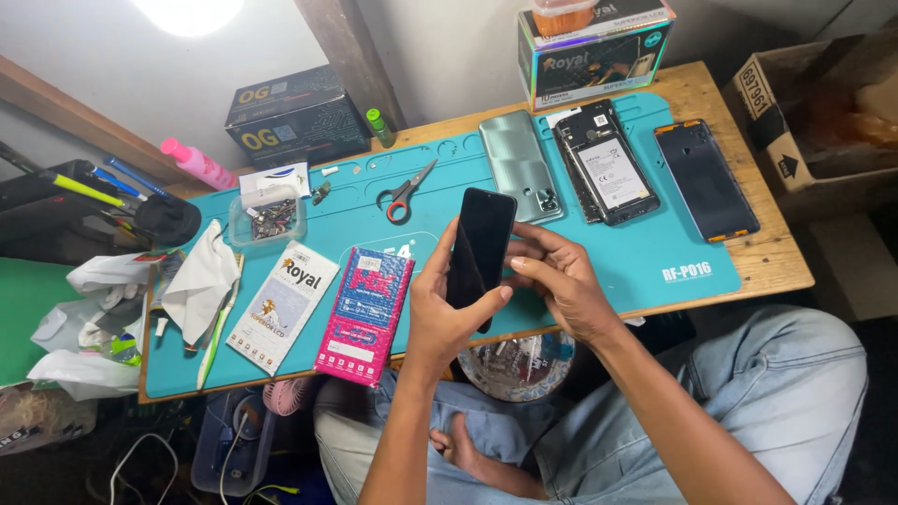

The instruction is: The person handles a disassembled smartphone, inserting a SIM card into the tray and placing it into the device. They then power on the phone and wait for the boot-up sequence to display the brand logo and operating system interface.

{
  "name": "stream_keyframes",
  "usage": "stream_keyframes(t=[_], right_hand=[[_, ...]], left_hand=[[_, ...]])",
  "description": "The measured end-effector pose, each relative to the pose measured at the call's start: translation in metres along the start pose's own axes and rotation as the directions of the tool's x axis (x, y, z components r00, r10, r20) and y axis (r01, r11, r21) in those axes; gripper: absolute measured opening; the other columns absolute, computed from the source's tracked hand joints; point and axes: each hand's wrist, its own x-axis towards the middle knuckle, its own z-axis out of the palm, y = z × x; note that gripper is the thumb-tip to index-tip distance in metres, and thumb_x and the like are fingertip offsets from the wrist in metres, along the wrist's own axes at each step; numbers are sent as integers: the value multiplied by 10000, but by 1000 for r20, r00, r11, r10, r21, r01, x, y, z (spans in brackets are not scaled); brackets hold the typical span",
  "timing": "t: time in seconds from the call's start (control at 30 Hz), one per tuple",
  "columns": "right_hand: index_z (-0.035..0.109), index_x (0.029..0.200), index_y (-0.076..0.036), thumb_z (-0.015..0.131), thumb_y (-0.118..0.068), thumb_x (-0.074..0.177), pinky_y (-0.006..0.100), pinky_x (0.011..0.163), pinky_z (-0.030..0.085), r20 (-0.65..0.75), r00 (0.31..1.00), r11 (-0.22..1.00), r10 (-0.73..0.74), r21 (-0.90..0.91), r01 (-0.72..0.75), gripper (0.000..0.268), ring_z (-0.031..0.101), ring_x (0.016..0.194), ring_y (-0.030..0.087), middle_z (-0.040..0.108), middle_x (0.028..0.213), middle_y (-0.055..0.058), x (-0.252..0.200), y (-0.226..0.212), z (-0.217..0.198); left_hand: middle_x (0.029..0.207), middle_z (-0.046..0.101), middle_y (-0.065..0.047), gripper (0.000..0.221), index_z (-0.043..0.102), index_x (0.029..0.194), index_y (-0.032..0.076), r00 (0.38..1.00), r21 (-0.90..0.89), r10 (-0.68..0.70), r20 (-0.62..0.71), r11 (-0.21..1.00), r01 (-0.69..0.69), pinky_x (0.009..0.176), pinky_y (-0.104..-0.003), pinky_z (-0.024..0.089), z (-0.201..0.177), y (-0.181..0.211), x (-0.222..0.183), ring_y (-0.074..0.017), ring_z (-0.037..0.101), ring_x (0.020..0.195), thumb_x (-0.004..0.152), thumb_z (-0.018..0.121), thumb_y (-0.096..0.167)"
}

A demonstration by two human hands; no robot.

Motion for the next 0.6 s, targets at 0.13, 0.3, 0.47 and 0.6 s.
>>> stream_keyframes(t=[0.13,0.3,0.47,0.6], right_hand=[[632,1464,63,751,24,905,408,783,692,6,1000,1000,-21,-1,21,573,789,1082,306,784,1223,278,1,0,-3],[644,1438,64,785,45,866,400,749,709,0,1000,1000,-7,21,7,590,805,1048,285,791,1193,262,1,0,-4],[658,1416,70,797,50,864,407,749,713,0,1000,1000,-29,7,29,569,806,1038,283,795,1168,260,2,6,-8],[656,1414,73,801,47,863,409,753,714,-2,999,999,-36,-2,36,571,808,1034,282,796,1165,259,2,4,-7]], left_hand=[[1416,711,-257,1002,462,1633,20,1000,24,-17,-14,1000,17,1043,-467,650,6,4,-1,-355,707,1288,767,951,143],[1448,696,-245,991,462,1636,37,1000,45,-9,-19,999,10,1072,-470,641,5,2,-1,-345,681,1327,777,946,139],[1484,666,-255,987,440,1643,29,1000,64,11,-8,998,-10,1110,-499,622,4,-3,-1,-372,655,1362,795,936,122],[1485,665,-254,988,439,1646,36,1000,63,11,-4,998,-11,1114,-501,617,6,-3,-3,-366,653,1365,796,935,120]])
